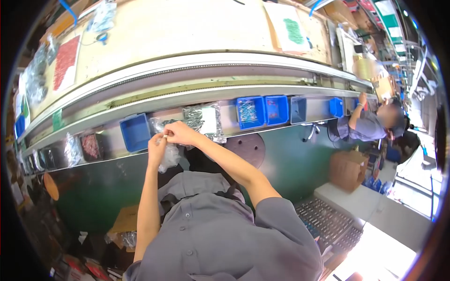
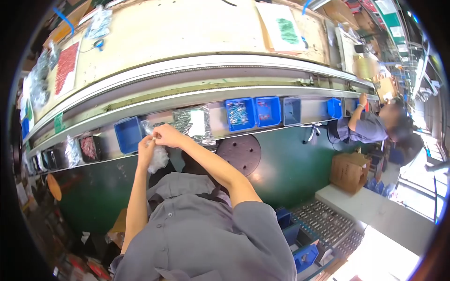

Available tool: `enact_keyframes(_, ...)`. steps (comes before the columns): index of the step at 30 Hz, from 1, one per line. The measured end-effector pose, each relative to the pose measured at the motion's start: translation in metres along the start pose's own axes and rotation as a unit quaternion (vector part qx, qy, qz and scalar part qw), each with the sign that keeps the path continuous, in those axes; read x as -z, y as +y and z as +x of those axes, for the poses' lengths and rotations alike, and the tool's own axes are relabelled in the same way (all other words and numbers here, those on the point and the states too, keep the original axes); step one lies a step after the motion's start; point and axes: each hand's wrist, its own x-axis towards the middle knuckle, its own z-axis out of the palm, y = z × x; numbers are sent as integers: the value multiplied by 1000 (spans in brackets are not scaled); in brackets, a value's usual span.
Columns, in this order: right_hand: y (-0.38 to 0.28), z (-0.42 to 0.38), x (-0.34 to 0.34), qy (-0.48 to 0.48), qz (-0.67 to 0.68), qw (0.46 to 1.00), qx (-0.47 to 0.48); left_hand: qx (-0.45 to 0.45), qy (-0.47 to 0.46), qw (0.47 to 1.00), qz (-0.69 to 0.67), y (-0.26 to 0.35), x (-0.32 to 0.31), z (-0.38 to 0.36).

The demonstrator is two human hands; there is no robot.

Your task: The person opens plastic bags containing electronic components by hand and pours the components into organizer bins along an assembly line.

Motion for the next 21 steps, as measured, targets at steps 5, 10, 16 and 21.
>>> enact_keyframes(5,-3,1,1,33,-44,998,-27,-89,80,992,39,20,0,1)
enact_keyframes(10,-3,-3,-2,98,-172,977,80,-72,40,995,64,19,0,6)
enact_keyframes(16,-8,-4,-8,155,-335,910,186,66,-7,997,-30,5,10,19)
enact_keyframes(21,1,-1,-12,125,-344,909,198,82,-14,996,-22,17,7,16)
